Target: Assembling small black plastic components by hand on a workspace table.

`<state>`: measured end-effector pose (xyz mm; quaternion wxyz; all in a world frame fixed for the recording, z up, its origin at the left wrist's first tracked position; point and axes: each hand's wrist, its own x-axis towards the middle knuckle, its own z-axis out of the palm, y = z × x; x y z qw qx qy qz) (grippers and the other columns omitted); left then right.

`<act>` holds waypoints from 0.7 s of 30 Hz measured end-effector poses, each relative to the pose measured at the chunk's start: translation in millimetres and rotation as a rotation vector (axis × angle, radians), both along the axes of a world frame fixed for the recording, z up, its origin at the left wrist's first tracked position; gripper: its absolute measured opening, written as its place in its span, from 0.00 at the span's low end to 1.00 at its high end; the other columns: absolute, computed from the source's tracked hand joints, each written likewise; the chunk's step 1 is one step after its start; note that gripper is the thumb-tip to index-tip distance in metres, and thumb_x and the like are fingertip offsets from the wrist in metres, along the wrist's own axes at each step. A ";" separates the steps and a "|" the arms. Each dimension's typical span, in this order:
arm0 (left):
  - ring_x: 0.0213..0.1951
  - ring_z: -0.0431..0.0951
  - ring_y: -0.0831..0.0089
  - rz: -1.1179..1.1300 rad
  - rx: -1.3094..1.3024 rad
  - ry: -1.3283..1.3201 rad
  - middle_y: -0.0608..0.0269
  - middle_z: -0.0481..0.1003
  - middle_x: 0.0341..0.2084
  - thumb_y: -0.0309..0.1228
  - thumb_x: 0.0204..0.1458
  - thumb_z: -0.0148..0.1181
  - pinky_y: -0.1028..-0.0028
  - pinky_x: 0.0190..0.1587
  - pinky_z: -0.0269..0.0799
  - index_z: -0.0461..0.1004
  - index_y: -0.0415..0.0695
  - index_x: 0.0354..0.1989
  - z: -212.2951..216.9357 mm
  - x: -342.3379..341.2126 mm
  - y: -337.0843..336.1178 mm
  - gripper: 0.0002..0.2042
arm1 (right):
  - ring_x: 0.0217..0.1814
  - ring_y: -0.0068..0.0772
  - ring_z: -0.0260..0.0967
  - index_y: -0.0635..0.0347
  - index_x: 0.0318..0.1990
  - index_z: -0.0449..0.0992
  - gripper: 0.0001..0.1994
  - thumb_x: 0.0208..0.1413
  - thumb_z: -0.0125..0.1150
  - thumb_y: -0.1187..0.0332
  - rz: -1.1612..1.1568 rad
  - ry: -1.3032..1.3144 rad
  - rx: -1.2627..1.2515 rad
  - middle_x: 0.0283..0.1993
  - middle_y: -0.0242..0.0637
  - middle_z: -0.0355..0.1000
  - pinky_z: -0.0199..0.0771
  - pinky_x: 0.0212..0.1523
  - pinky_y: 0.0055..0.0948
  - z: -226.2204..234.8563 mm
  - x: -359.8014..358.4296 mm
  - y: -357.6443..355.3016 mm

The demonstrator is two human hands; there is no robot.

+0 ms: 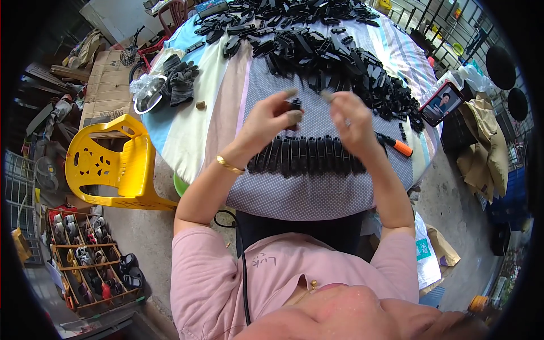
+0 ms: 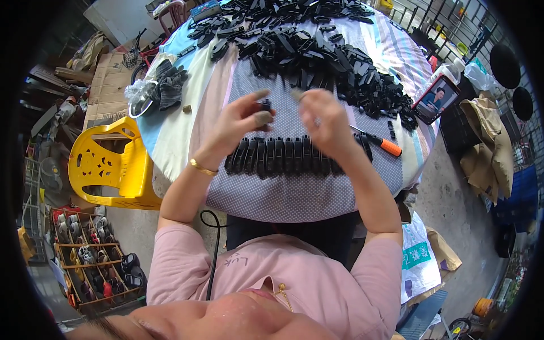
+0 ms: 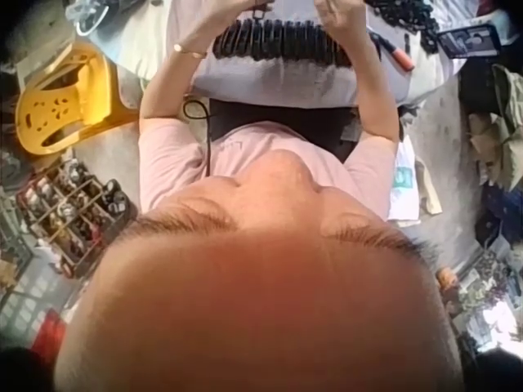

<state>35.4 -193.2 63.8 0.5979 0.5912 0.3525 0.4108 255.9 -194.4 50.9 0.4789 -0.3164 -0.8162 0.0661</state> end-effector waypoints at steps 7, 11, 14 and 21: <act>0.31 0.72 0.80 0.218 -0.013 0.337 0.63 0.73 0.29 0.25 0.46 0.59 0.79 0.33 0.69 0.68 0.31 0.46 -1.2 -86.7 -4.2 0.18 | 0.40 0.45 0.69 0.51 0.43 0.76 0.13 0.48 0.55 0.68 -0.746 -0.427 -0.334 0.35 0.43 0.71 0.69 0.40 0.38 -20.6 78.5 38.6; 0.28 0.71 0.82 0.114 -0.144 0.537 0.66 0.73 0.26 0.26 0.46 0.59 0.80 0.30 0.68 0.70 0.32 0.44 -11.1 -94.9 -18.9 0.16 | 0.40 0.42 0.70 0.49 0.40 0.77 0.11 0.47 0.58 0.66 -0.802 -0.585 -0.408 0.36 0.41 0.71 0.70 0.41 0.37 -20.6 66.9 36.9; 0.26 0.71 0.80 0.068 -0.154 0.641 0.64 0.73 0.23 0.26 0.45 0.60 0.78 0.30 0.68 0.71 0.34 0.45 -12.0 -84.3 -25.7 0.17 | 0.41 0.41 0.71 0.50 0.38 0.77 0.10 0.47 0.58 0.66 -0.786 -0.605 -0.446 0.37 0.40 0.72 0.71 0.41 0.36 -25.6 68.7 43.3; 0.30 0.73 0.61 0.109 0.365 1.030 0.52 0.73 0.26 0.32 0.48 0.56 0.68 0.35 0.68 0.71 0.37 0.43 14.3 -60.6 -13.7 0.15 | 0.35 0.43 0.72 0.57 0.31 0.77 0.08 0.44 0.57 0.66 -0.823 -0.518 -0.367 0.32 0.42 0.73 0.71 0.38 0.38 -29.4 67.4 47.3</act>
